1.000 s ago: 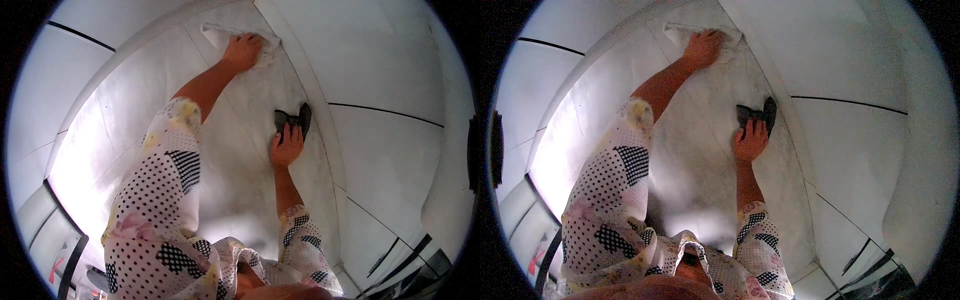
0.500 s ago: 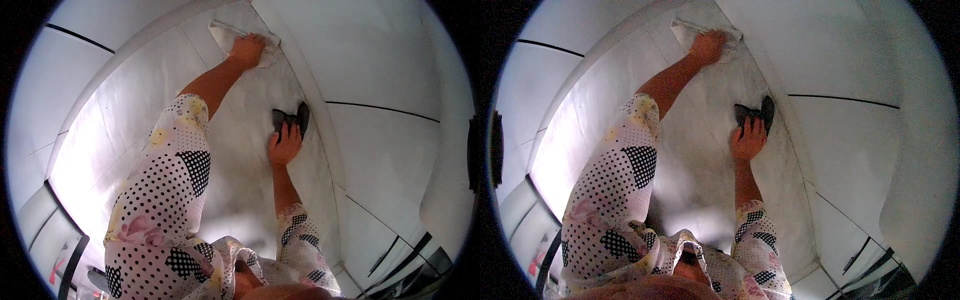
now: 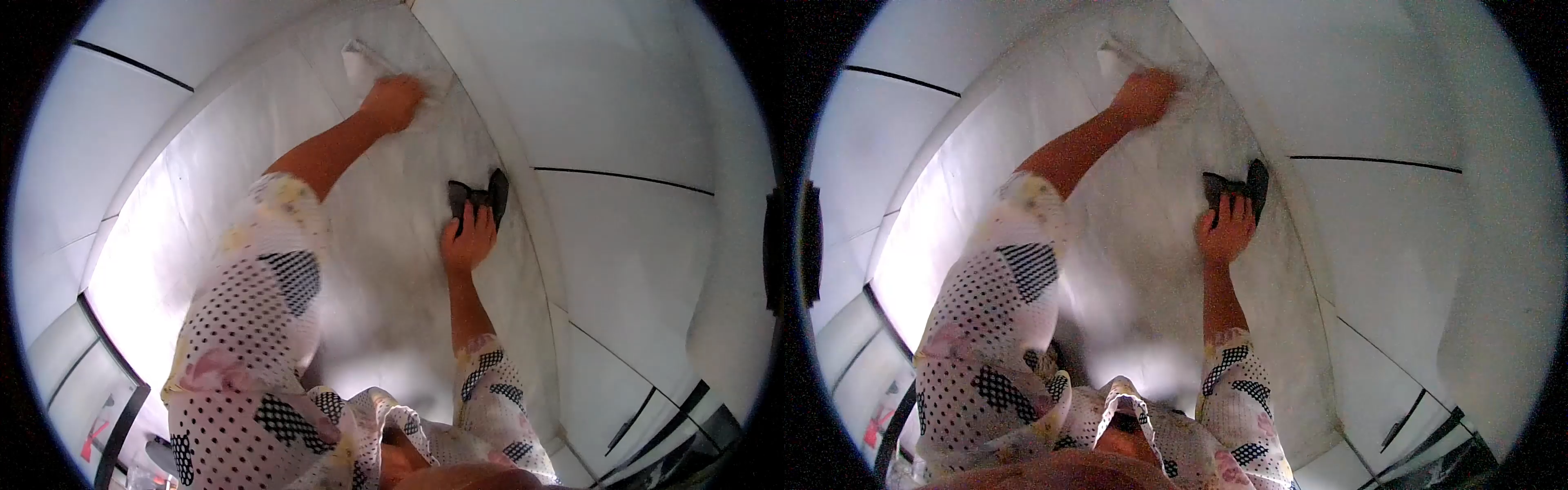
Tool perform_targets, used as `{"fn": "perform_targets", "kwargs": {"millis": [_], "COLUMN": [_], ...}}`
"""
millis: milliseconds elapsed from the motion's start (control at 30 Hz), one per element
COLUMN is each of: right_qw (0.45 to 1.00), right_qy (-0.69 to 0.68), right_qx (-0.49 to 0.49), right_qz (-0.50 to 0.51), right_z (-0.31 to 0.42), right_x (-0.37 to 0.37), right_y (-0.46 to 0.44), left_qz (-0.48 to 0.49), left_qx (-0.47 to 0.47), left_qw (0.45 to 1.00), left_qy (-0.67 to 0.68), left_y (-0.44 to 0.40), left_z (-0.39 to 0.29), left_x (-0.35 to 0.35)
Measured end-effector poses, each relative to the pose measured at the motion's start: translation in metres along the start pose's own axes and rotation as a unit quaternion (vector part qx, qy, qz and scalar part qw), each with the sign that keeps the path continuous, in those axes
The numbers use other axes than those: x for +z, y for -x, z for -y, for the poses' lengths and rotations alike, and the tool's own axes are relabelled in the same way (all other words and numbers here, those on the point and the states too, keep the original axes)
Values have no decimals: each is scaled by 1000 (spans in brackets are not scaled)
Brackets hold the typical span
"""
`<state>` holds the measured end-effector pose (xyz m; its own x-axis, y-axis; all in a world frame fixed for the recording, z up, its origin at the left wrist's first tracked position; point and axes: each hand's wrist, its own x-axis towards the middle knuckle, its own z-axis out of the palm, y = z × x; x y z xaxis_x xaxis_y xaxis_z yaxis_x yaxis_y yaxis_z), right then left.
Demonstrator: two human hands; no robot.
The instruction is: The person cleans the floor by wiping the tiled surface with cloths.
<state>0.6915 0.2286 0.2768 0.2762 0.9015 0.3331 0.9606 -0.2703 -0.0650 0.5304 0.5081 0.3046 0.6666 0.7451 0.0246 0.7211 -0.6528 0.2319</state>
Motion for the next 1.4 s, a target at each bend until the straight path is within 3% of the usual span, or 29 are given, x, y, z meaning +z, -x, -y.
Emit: {"fn": "perform_targets", "kwargs": {"millis": [167, 267, 367, 467, 567, 667, 867, 967, 1067, 1267, 1400], "right_qw": [1000, 1000, 1000, 1000, 1000, 1000, 1000, 1000, 1000, 1000, 1000], "right_qy": [3, -4, -6, -9, -7, -1, 10, 15, 10, 14, 6], "right_qx": [10, 6, 1, 8, 12, 7, 10, 14, 16, 13, 11], "right_qz": [6, 7, 4, 1, 4, 11, 16, 21, 19, 5, 11], "right_z": [6, 6, 1, 4, 8, 7, 5, 8, 9, 2, 8], "right_x": [-3, -7, -2, -1, -4, -3, -1, -4, -6, 3, -1], "right_y": [3, 2, 2, 1, 0, 10, 2, 1, 9, 8, 2], "left_qz": [-71, -101, -81, -19, -102, -122, -60, -79, -134, -78, -13], "left_qx": [50, 13, -21, -61, 26, 5, -94, 13, -8, -130, -92], "left_qw": [995, 995, 996, 998, 994, 992, 993, 997, 991, 988, 996], "left_qy": [49, 0, 21, -22, -2, -42, 38, -6, 28, -5, 12], "left_y": [73, 37, -5, 5, 42, 29, -2, 27, 8, -53, -57], "left_z": [41, 44, 45, 41, 54, 51, 45, 55, 62, 72, 78], "left_x": [2, -11, -12, -8, 9, 0, -5, 3, 9, -1, 3]}}
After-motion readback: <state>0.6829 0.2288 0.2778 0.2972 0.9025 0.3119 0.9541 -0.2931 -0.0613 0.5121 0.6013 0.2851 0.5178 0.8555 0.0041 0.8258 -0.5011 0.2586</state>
